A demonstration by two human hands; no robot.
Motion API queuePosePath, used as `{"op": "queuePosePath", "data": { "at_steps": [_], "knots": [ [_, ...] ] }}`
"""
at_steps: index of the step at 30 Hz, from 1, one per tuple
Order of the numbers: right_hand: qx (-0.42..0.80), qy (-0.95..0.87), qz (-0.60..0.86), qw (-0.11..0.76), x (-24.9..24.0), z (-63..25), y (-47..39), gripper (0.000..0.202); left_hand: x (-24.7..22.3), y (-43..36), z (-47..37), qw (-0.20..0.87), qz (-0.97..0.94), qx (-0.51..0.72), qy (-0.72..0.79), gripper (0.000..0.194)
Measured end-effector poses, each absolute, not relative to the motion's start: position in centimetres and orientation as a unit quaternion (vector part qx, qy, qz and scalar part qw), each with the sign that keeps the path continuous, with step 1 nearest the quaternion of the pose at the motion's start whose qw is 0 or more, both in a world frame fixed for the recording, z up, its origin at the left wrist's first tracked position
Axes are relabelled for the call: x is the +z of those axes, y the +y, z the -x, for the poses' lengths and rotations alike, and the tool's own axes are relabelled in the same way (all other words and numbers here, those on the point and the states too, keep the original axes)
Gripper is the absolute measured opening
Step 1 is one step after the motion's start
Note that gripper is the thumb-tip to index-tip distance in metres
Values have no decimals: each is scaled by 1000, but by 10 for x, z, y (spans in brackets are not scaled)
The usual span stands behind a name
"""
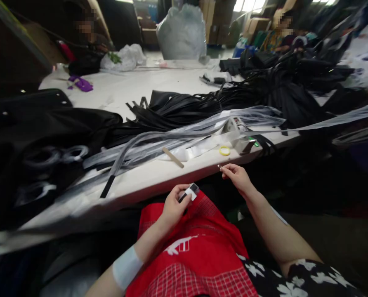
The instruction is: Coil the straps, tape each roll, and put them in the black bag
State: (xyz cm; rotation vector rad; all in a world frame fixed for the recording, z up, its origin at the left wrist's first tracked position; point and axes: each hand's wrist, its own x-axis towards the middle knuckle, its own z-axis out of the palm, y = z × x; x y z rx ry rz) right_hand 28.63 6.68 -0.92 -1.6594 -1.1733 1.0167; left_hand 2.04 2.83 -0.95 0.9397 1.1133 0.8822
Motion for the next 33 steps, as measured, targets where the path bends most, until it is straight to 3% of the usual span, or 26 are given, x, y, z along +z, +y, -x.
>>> {"op": "queuePosePath", "data": {
  "at_steps": [7,21,27,33],
  "knots": [
    [557,-507,499,430,13,-184,27,33,-12,27,-16,574,-467,456,494,36],
    [592,-484,539,355,-8,-166,33,44,-22,28,-7,576,-458,476,482,35],
    [646,-510,474,313,-10,-162,30,36,-18,30,-5,491,-447,496,560,28],
    [598,-527,528,293,-25,-158,33,43,-3,18,-6,376,-530,496,577,17]
  ]
}}
